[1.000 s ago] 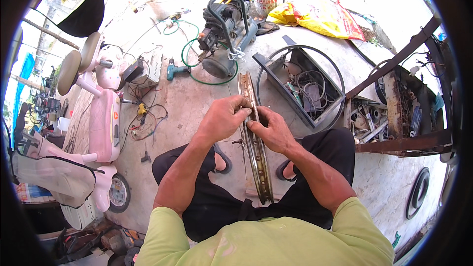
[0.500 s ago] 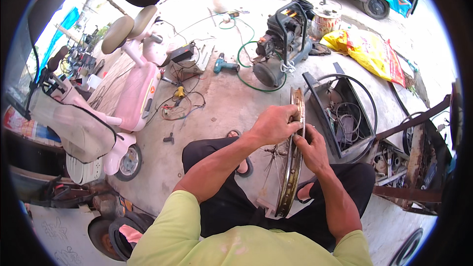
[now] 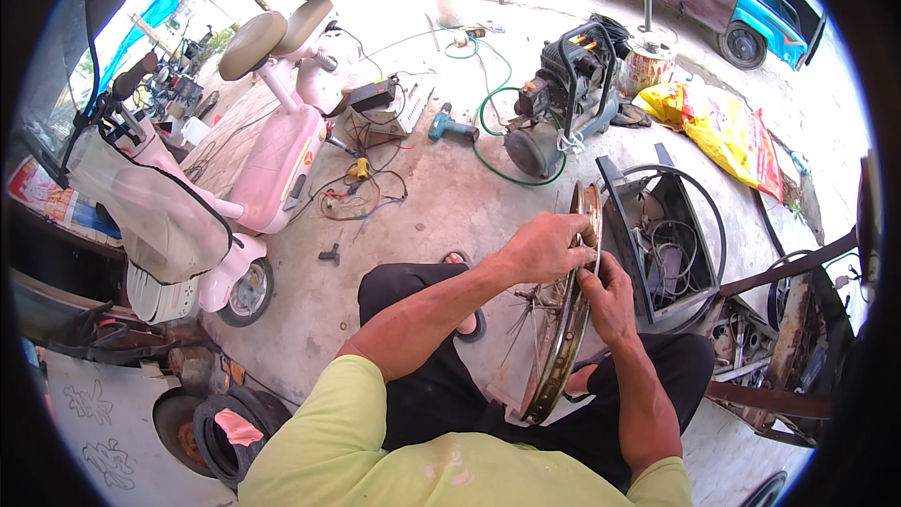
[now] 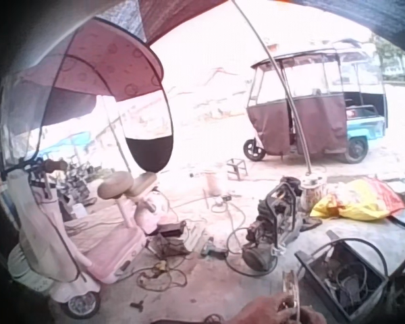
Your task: The person sits on the ground and removes metal spokes from a bicycle wheel rim by hand, placing the removed spokes on the floor. The person then stands, walks to a nearby vehicle, and handles a cable before moving into a cluttered indoor area.
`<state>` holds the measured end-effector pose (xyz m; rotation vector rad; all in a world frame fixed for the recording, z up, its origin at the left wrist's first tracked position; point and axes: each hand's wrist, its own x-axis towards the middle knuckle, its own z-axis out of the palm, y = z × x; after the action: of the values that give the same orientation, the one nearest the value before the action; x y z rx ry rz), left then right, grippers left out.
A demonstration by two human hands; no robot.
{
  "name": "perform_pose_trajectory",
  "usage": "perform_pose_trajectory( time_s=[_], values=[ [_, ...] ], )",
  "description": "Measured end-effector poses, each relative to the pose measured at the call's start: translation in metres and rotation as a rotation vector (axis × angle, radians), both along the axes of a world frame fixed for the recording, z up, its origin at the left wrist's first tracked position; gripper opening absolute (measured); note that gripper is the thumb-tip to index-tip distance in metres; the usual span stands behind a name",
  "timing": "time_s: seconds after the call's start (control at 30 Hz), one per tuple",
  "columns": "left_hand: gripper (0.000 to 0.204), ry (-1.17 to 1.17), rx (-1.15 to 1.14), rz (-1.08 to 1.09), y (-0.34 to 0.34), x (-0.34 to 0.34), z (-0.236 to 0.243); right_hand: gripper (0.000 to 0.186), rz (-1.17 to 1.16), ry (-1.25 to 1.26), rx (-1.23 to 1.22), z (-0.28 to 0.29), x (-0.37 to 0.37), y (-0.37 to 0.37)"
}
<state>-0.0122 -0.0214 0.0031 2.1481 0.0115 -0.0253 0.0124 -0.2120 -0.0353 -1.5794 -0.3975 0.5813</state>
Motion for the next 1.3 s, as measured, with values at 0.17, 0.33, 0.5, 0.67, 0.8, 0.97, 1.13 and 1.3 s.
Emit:
perform_pose_trajectory(
  time_s=[0.17,0.33,0.5,0.67,0.8,0.97,1.13,1.3],
  values=[
    [0.023,0.019,0.061,-0.02,0.001,0.002,0.006,0.033,0.009,-0.041,-0.034,0.002,0.0,0.0],
    [0.024,0.04,0.057,0.029,-0.002,0.0,0.008,0.034,-0.002,-0.029,-0.023,0.004,0.001,0.0],
    [0.025,0.024,0.043,-0.037,0.002,0.003,0.002,0.034,-0.005,0.008,-0.007,0.009,0.0,0.001],
    [0.025,0.03,0.036,0.011,-0.002,0.002,0.005,0.035,0.006,-0.037,-0.016,0.005,0.001,-0.001],
    [0.025,-0.008,0.053,-0.017,0.0,0.002,-0.001,0.033,0.022,-0.004,-0.035,0.008,0.001,-0.001],
    [0.026,0.056,0.013,-0.016,-0.001,0.002,0.005,0.032,0.016,-0.03,-0.043,0.008,0.0,-0.001],
    [0.025,-0.02,0.007,-0.003,-0.001,0.0,0.003,0.033,0.019,-0.002,-0.044,0.008,0.001,-0.001],
    [0.026,0.034,0.011,0.0,-0.001,0.001,0.005,0.033,0.009,-0.014,-0.023,0.006,-0.001,-0.001]
  ],
)
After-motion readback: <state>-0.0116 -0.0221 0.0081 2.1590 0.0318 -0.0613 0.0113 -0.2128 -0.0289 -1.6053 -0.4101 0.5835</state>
